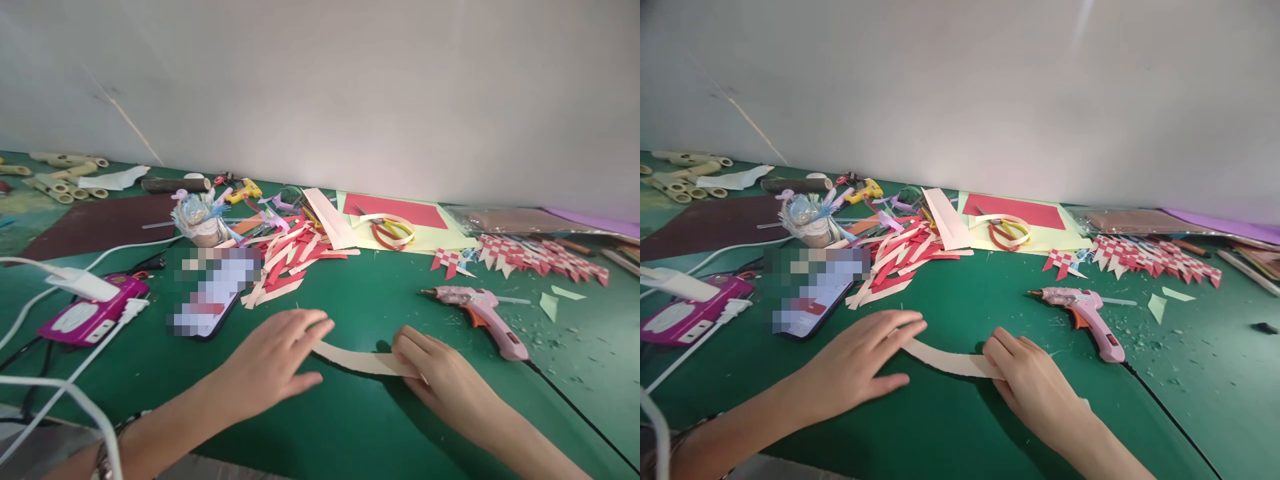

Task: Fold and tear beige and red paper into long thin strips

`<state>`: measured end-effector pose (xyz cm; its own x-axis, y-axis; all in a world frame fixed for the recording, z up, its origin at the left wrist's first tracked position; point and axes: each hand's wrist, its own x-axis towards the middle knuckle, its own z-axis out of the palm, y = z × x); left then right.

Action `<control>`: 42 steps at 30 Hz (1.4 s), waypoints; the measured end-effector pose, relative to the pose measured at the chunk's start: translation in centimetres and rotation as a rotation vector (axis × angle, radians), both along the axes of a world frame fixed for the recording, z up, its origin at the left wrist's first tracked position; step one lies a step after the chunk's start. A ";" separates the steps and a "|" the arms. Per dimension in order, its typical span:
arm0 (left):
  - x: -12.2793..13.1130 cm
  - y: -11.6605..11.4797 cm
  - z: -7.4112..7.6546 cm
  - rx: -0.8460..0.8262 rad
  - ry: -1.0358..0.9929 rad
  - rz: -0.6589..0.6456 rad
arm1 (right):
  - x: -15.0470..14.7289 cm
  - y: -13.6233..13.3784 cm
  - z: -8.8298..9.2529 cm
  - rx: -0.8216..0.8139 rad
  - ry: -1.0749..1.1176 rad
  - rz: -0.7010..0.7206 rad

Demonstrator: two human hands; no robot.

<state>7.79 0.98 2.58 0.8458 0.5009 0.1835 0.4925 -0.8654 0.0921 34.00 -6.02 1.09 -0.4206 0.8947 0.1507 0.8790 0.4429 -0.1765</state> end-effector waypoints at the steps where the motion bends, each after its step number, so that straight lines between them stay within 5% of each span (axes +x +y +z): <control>1: 0.8 -0.3 0.1 -0.021 -0.015 -0.074 | -0.1 0.0 0.0 0.011 0.031 0.009; 6: 3.0 -0.3 -1.4 -0.033 0.037 -0.205 | -0.2 0.0 -0.1 0.084 0.081 0.029; 11: 2.7 0.4 -3.2 0.029 -0.025 -0.212 | 0.5 -0.2 -0.9 0.158 -0.180 0.003; 20: 4.5 -1.4 -3.4 0.367 -0.051 -0.207 | -3.8 -0.8 -0.6 0.150 -0.095 0.056; 26: 3.1 -1.4 -3.4 0.185 -0.084 -0.122 | -3.9 0.6 -1.8 -0.028 0.088 0.048; 33: 1.2 -1.3 -3.5 0.002 -0.180 -0.008 | -3.5 0.7 -2.4 -0.028 0.266 0.049; 42: 1.6 -0.4 -3.7 -0.114 -0.188 0.102 | -3.5 1.3 -3.0 0.001 0.195 0.013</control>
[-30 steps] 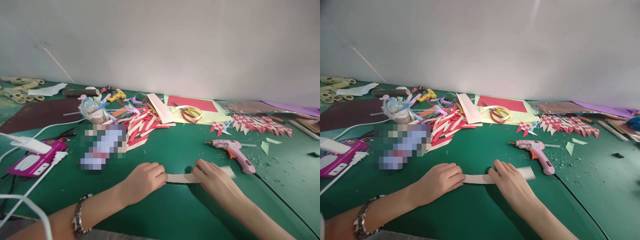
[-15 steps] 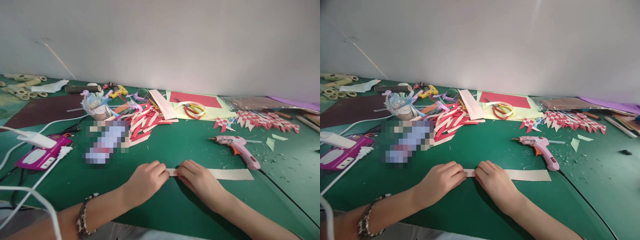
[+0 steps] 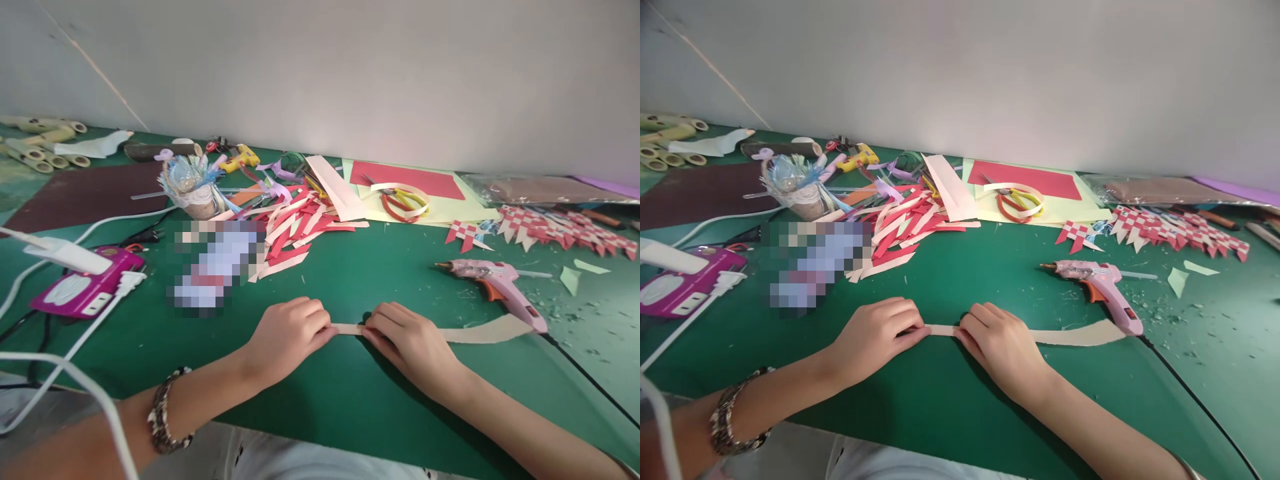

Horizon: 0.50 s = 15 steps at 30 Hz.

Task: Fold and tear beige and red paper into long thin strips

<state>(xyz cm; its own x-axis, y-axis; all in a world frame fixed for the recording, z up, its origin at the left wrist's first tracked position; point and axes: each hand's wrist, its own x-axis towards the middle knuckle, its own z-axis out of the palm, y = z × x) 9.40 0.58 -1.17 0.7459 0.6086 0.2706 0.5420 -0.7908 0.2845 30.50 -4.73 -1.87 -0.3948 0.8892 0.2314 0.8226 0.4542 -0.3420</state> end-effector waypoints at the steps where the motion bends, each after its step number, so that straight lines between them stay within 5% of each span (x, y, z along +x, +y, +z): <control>1: 0.0 0.1 0.0 -0.016 -0.002 0.012 | 0.1 0.1 -0.1 0.005 -0.016 -0.002; 15: 0.1 0.5 0.0 -0.086 0.023 0.081 | 0.3 0.9 -0.2 -0.010 -0.079 0.000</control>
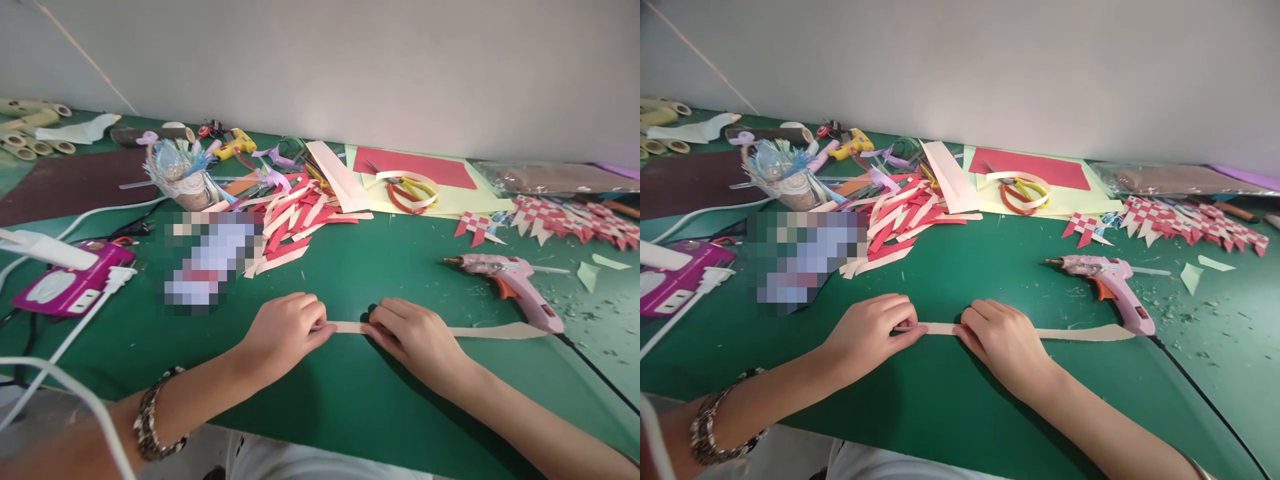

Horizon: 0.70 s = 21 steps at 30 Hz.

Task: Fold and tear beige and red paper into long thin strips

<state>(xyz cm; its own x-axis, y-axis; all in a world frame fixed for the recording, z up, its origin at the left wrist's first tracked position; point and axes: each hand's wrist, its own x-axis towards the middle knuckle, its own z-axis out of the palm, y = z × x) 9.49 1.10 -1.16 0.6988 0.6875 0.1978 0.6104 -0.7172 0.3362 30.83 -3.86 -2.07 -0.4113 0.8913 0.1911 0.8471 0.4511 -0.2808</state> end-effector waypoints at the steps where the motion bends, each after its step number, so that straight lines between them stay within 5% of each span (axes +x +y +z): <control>1: 0.0 0.0 0.0 0.000 0.008 -0.001 | 0.0 0.1 0.0 -0.009 -0.006 -0.002; 21: -1.7 -0.4 0.5 0.047 0.162 0.097 | 0.0 0.5 0.3 -0.034 -0.061 -0.009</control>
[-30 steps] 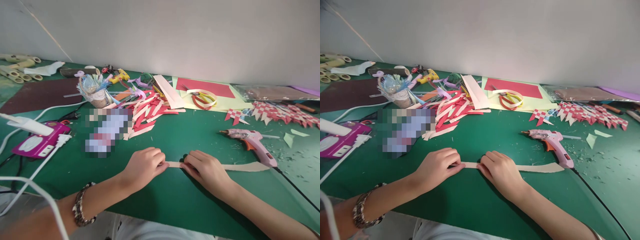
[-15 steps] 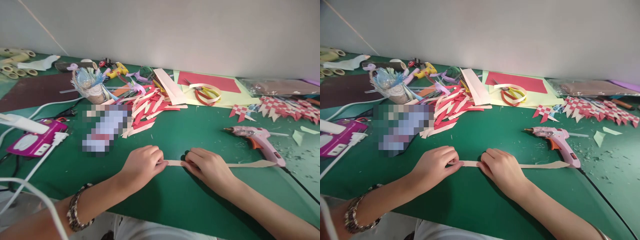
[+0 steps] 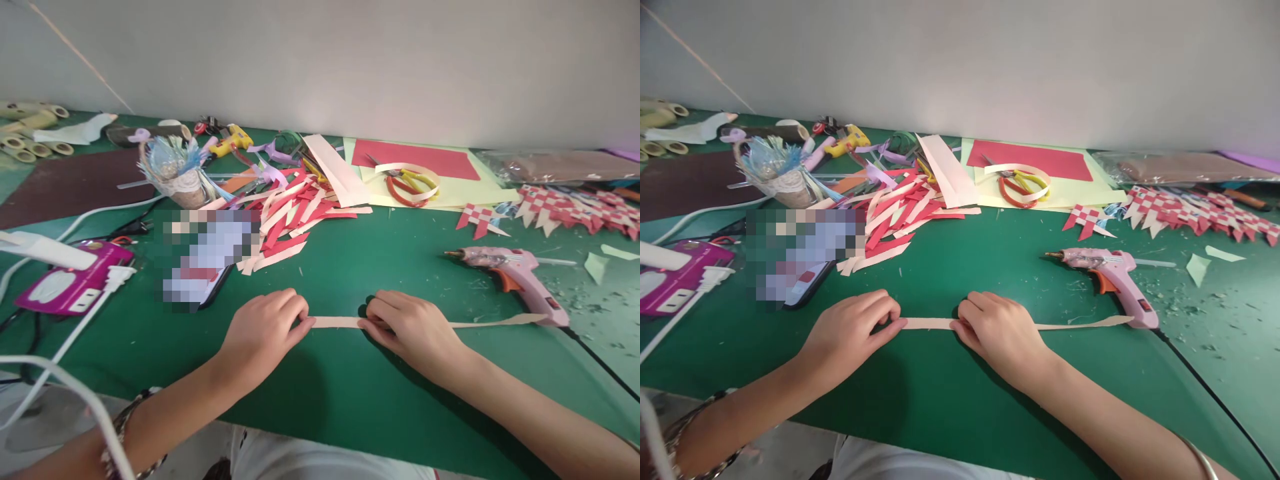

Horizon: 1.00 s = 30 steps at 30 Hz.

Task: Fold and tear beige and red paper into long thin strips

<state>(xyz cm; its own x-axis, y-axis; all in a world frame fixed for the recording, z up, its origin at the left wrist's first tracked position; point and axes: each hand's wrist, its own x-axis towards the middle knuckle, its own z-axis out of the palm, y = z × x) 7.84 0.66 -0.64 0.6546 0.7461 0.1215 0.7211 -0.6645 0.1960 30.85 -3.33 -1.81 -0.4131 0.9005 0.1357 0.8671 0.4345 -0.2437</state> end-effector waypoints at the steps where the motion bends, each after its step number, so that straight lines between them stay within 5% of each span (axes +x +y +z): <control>1: -0.1 -0.2 0.1 0.020 0.004 -0.008 | 0.0 0.0 0.0 -0.002 -0.006 0.001; 8: 1.5 -2.8 0.1 0.166 0.059 -0.311 | -0.1 0.2 0.0 -0.009 -0.023 0.028; 20: 2.2 -4.1 0.6 -0.092 0.093 -0.232 | 0.1 0.0 0.1 0.001 0.012 0.024; 30: 0.9 -4.5 0.2 -0.114 0.118 -0.202 | 3.6 -1.1 -0.3 0.022 0.065 0.010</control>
